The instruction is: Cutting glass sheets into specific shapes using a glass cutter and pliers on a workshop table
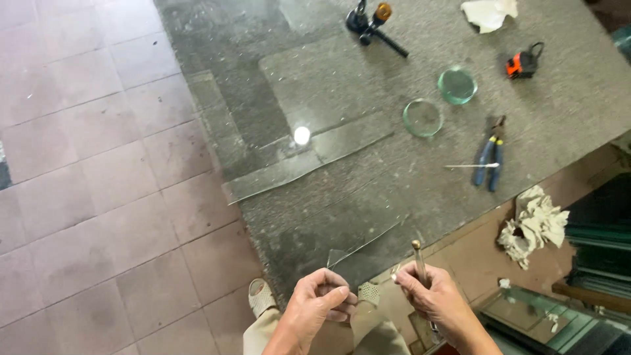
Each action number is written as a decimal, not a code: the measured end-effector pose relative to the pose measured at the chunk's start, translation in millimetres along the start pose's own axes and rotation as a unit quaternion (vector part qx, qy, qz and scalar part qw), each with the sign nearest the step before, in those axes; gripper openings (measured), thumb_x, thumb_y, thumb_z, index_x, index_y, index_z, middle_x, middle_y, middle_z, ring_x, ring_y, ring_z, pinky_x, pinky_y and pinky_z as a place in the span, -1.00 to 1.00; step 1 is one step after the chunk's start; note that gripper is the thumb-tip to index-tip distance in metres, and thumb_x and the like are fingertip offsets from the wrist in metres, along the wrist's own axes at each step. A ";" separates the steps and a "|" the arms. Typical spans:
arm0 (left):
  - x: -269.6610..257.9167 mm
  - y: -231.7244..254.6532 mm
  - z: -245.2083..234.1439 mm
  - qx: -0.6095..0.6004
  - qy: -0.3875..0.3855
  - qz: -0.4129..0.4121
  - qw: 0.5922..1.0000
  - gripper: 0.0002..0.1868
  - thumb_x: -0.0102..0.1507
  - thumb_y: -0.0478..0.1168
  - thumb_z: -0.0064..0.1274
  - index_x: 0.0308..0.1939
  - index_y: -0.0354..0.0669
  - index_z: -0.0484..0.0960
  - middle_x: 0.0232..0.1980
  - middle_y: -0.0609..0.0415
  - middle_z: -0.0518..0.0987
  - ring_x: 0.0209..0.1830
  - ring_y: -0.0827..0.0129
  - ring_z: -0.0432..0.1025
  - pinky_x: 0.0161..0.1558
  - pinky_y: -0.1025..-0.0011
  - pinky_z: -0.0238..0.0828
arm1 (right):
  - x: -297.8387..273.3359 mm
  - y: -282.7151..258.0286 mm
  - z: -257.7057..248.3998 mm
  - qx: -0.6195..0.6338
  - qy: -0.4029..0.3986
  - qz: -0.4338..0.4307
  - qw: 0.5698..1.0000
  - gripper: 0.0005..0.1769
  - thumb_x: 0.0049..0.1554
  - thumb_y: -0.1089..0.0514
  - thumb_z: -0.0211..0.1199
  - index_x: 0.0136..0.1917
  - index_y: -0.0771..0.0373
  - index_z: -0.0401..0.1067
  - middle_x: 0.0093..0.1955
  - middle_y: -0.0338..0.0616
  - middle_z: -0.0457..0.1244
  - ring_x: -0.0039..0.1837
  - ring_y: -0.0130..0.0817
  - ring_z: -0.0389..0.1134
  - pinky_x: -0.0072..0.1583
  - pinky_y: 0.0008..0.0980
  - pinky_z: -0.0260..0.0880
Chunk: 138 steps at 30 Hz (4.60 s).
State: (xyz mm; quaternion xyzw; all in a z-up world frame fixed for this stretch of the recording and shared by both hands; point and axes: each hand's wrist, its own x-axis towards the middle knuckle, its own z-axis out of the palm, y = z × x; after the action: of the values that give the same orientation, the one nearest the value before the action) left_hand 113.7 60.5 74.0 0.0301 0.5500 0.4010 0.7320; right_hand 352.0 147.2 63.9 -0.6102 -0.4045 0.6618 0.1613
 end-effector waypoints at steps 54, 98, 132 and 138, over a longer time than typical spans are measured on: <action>132.9 -32.1 60.2 0.583 0.575 0.324 0.474 0.08 -0.16 0.57 0.32 0.31 0.18 0.47 0.16 0.02 0.42 0.12 0.12 0.36 0.11 0.11 0.25 | 105.2 -70.0 -192.3 -0.405 0.079 -0.313 0.856 -0.79 0.09 0.06 0.36 -0.33 0.13 0.48 -0.50 -0.39 0.25 -0.40 -0.59 0.13 -0.25 -0.49 0.18; 330.3 129.5 226.6 0.555 0.347 0.444 0.612 -0.85 0.13 -0.35 0.12 -0.25 -0.16 0.50 -0.22 -0.02 0.43 -0.33 -0.11 0.50 -0.35 -0.01 0.45 | 227.9 -125.6 -253.0 -0.466 0.271 -0.251 0.804 -0.26 0.05 -0.32 0.43 0.16 0.29 0.30 -0.03 0.10 0.30 0.07 0.22 0.38 0.12 0.17 0.32; 274.6 34.1 250.0 0.839 -0.028 0.379 0.389 -0.33 0.09 0.22 0.43 -0.05 -0.05 0.39 -0.04 0.00 0.31 -0.05 0.11 0.20 0.09 0.05 0.16 | 61.2 268.5 -279.4 -0.362 -0.014 0.020 0.932 -0.33 -0.15 0.21 0.12 0.15 -0.39 0.61 0.06 -0.68 0.56 0.06 -0.78 0.64 0.09 -0.78 0.46; 273.8 35.4 249.5 0.818 0.113 0.364 0.431 0.07 -0.37 0.40 0.64 -0.04 0.05 0.36 -0.04 0.06 0.35 -0.06 0.10 0.27 0.00 0.09 0.23 | 45.7 138.3 -243.1 -0.373 -0.068 -0.083 0.921 -0.46 -0.18 0.26 0.02 0.03 -0.08 0.57 -0.04 -0.38 0.42 -0.04 -0.29 0.46 0.05 -0.29 0.39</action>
State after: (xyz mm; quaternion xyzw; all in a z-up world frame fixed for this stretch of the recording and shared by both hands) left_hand 321.1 353.3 -24.5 0.7665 0.6367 -0.0071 0.0833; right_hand 609.5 176.0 -50.8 -0.5440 -0.6814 0.4869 -0.0517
